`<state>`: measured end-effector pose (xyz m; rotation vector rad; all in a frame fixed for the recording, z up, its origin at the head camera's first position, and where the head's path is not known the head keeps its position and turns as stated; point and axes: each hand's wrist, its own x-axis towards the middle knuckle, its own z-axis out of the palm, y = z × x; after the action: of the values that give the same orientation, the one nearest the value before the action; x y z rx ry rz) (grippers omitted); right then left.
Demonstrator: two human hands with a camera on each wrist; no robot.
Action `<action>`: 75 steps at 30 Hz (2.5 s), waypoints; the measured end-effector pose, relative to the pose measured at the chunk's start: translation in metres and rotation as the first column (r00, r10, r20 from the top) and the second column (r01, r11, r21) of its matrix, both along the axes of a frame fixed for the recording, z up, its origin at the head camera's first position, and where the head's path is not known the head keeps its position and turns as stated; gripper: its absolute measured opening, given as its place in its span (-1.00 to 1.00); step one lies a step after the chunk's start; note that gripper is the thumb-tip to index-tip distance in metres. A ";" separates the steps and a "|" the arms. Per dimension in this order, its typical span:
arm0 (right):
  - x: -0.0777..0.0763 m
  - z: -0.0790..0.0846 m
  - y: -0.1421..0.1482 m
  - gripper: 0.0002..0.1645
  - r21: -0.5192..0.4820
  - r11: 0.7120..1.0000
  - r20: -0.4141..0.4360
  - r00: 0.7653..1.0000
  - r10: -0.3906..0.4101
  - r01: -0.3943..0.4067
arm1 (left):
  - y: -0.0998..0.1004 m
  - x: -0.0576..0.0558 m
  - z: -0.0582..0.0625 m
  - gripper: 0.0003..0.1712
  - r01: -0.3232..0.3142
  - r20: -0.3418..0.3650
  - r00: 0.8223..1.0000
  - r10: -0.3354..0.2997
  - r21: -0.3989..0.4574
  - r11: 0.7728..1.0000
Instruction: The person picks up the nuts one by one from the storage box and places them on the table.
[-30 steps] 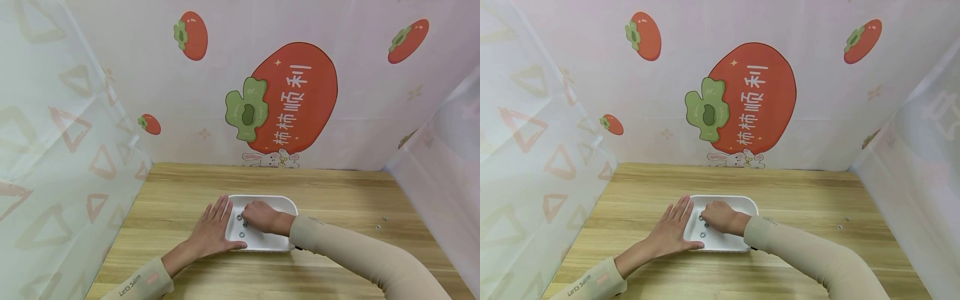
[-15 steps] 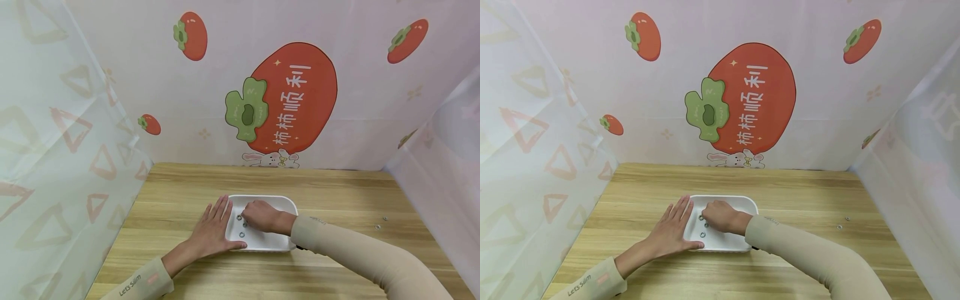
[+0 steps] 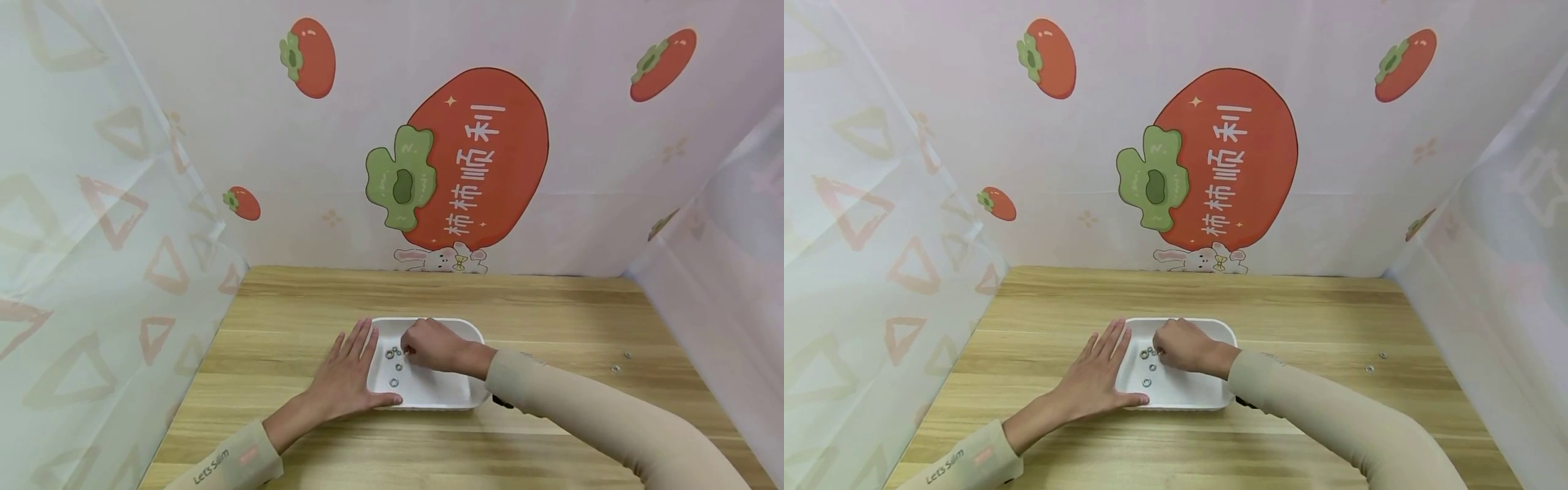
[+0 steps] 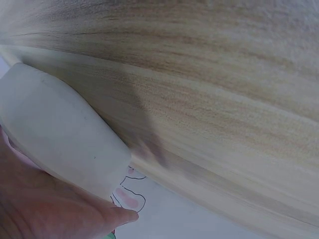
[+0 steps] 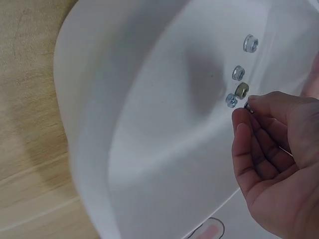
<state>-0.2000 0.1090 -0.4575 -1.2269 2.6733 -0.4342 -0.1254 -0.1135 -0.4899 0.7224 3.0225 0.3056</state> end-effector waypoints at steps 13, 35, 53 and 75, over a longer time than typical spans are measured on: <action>0.000 0.014 0.018 -0.89 -0.172 0.970 0.164 0.976 -0.145 0.173 | 0.001 -0.001 -0.001 0.55 -0.005 0.015 1.000 0.005 -0.013 1.000; 0.009 0.016 0.045 -0.88 -0.351 0.878 0.296 0.928 -0.225 0.325 | 0.001 -0.001 -0.002 0.57 -0.010 0.021 1.000 0.010 -0.007 1.000; 0.019 0.014 0.072 -0.83 -0.425 0.765 0.507 0.827 -0.242 0.484 | 0.001 -0.001 -0.005 0.57 -0.017 0.010 1.000 0.017 -0.001 1.000; 0.026 0.013 0.114 -0.77 -0.425 0.700 0.537 0.782 -0.316 0.574 | 0.001 -0.001 -0.004 0.57 -0.014 0.013 1.000 0.014 0.003 1.000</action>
<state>-0.1736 0.2233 -0.4445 -0.4091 2.4766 -1.4884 -0.1269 -0.1126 -0.4943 0.6972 3.0163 0.3137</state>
